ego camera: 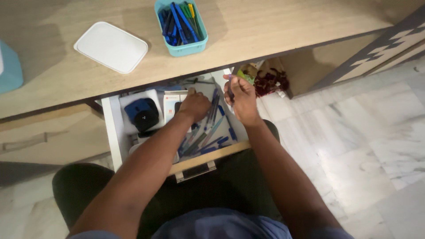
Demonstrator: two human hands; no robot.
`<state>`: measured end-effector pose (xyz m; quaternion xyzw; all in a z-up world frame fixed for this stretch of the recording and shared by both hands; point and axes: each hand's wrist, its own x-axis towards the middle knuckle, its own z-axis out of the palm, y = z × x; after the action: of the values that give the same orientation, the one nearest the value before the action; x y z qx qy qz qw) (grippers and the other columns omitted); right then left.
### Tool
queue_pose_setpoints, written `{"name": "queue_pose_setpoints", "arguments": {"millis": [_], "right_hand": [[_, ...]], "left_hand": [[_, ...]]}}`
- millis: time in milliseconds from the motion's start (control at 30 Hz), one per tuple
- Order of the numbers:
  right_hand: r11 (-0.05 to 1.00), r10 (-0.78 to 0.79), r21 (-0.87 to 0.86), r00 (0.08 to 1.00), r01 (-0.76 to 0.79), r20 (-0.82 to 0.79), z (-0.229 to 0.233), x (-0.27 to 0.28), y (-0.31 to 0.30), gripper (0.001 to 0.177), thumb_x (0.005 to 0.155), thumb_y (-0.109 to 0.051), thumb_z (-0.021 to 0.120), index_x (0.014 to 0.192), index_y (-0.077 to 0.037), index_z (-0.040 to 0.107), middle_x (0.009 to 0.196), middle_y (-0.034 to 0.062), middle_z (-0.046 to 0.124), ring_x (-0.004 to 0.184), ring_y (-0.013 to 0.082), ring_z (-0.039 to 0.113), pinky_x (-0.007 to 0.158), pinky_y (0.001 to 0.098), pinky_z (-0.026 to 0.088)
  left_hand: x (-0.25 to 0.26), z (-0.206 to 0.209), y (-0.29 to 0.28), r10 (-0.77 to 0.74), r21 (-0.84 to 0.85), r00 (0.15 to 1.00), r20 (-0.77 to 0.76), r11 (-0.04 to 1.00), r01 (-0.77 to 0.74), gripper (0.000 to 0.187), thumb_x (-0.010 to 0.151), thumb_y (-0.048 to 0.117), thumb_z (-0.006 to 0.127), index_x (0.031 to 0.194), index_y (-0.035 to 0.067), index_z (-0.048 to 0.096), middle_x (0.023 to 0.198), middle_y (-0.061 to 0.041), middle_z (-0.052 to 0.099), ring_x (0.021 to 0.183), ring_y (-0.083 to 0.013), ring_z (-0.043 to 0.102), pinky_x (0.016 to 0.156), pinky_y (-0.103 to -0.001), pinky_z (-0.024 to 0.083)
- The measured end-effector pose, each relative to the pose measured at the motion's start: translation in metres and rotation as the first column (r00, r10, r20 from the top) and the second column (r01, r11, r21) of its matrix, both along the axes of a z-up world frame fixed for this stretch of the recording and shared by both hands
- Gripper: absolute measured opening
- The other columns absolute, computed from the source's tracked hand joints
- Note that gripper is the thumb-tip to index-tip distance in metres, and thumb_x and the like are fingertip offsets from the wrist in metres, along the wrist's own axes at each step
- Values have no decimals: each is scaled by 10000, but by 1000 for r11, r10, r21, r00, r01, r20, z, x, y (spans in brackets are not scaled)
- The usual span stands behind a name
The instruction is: The person sits on the floor and transfers pens from an open drawer into a light blue plastic container on the desk. They repeatedly pick up pens, sometimes checking the caps, and place them into the container. Finally, they place the container's lid on top and put the container into the drawer.
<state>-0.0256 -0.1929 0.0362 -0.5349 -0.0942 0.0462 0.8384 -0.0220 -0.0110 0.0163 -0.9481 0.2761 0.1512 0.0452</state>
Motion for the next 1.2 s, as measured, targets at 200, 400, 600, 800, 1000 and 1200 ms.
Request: {"name": "queue_pose_setpoints", "arguments": {"millis": [200, 400, 600, 800, 1000, 1200], "right_hand": [[996, 83, 17, 992, -86, 100, -7, 6, 1, 396, 1009, -21, 557, 1402, 24, 557, 1087, 50, 673, 898, 109, 598, 800, 259, 503], [979, 53, -200, 996, -38, 67, -12, 7, 5, 243, 1009, 43, 590, 1243, 81, 648, 1017, 77, 714, 828, 144, 668, 753, 295, 583], [840, 160, -539, 979, -65, 131, -19, 5, 14, 300, 938, -16, 705, 1229, 55, 683, 918, 44, 716, 720, 84, 646, 633, 241, 555], [789, 162, -612, 977, -46, 135, -22, 3, 16, 265, 943, -53, 724, 1198, 20, 716, 949, 37, 751, 707, 74, 623, 614, 235, 511], [732, 181, -681, 970, -22, 163, -19, 4, 18, 254, 958, -80, 715, 1193, 14, 718, 898, 37, 753, 730, 69, 662, 670, 232, 547], [728, 171, -685, 976, -33, 134, -16, 1, 17, 260, 954, -72, 728, 1198, 16, 734, 869, 52, 742, 708, 72, 638, 629, 231, 513]], "left_hand": [[-1, 7, 12, -95, -377, 991, 91, 918, 122, 255, 887, 56, 591, 1028, 161, 776, 1097, -150, 681, 1124, -301, 604, 1035, -444, 395], [-8, 53, 41, 293, -951, 952, 85, 309, -10, 155, 900, -45, 683, 1051, -9, 678, 1064, -139, 693, 986, -275, 690, 869, -387, 555], [-9, 31, 55, 137, -809, 873, -469, -463, -362, 209, 967, -16, 634, 1171, 1, 591, 1011, -79, 697, 906, -144, 720, 788, -295, 649], [-7, 5, 58, 100, -732, 844, -526, -558, -390, 267, 976, 9, 645, 1238, -6, 597, 961, -87, 662, 868, -190, 744, 780, -313, 647], [-4, -4, 54, 36, -750, 862, -506, -513, -419, 225, 974, 20, 672, 1185, -26, 612, 963, -91, 677, 882, -184, 738, 799, -308, 655], [-5, -1, 50, 59, -787, 874, -483, -467, -404, 204, 964, 2, 685, 1158, -34, 634, 952, -88, 675, 857, -159, 719, 771, -293, 656]]}}
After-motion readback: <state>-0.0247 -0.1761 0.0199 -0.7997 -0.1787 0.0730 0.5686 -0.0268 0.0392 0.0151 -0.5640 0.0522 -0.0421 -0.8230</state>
